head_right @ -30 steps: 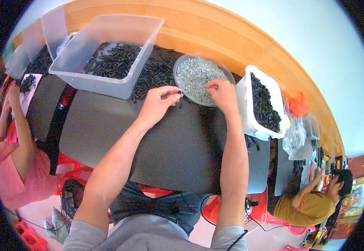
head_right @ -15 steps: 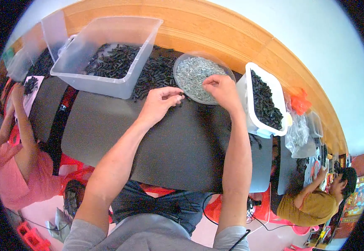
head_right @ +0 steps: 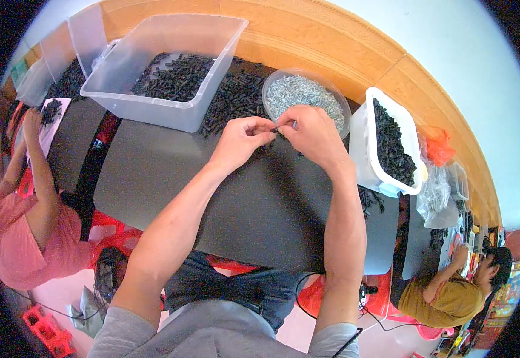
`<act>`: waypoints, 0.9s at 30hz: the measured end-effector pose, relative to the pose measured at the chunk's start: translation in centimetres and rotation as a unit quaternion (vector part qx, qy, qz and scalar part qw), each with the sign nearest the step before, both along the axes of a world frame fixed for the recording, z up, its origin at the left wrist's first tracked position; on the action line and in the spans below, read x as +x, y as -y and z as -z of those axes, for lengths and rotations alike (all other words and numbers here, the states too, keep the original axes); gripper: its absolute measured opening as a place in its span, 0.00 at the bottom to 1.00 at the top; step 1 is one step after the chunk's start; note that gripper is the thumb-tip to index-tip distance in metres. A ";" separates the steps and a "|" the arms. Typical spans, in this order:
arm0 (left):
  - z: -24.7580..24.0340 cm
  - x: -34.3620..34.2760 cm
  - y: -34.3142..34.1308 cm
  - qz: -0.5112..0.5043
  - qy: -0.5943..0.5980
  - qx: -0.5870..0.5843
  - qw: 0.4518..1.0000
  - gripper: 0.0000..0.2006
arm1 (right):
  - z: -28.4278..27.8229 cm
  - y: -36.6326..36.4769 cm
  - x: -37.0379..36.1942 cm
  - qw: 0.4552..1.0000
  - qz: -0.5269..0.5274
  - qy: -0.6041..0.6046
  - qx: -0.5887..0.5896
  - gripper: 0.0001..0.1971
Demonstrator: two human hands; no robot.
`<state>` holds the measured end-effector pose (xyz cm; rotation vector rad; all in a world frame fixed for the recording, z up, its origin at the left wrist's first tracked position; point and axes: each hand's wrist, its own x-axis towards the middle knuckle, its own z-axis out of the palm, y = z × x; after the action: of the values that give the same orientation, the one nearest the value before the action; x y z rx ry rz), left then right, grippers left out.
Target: The person assembles small metal components into plastic tubes by hand at a workbench, creating finished assemblies.
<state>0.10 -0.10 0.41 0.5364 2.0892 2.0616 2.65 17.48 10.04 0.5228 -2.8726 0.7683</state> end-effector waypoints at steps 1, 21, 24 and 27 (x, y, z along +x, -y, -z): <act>-0.1 -0.1 0.1 0.005 0.000 -0.005 1.000 0.12 | 0.0 0.2 0.0 1.000 -0.001 0.002 -0.001 0.07; -0.2 -1.0 0.9 -0.084 0.086 0.175 0.977 0.13 | 4.8 2.6 0.1 0.971 -0.059 -0.083 0.215 0.05; -0.1 -1.0 0.9 -0.075 0.087 0.155 0.981 0.13 | 4.7 2.7 0.1 0.977 -0.062 -0.069 0.194 0.06; 0.1 -1.1 0.8 -0.066 0.081 0.161 0.981 0.13 | 5.0 2.7 -0.1 0.982 -0.060 -0.044 0.173 0.07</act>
<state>-0.96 -0.94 0.36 0.2610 1.7539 2.4480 2.55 14.81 5.08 0.7528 -2.9228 0.2463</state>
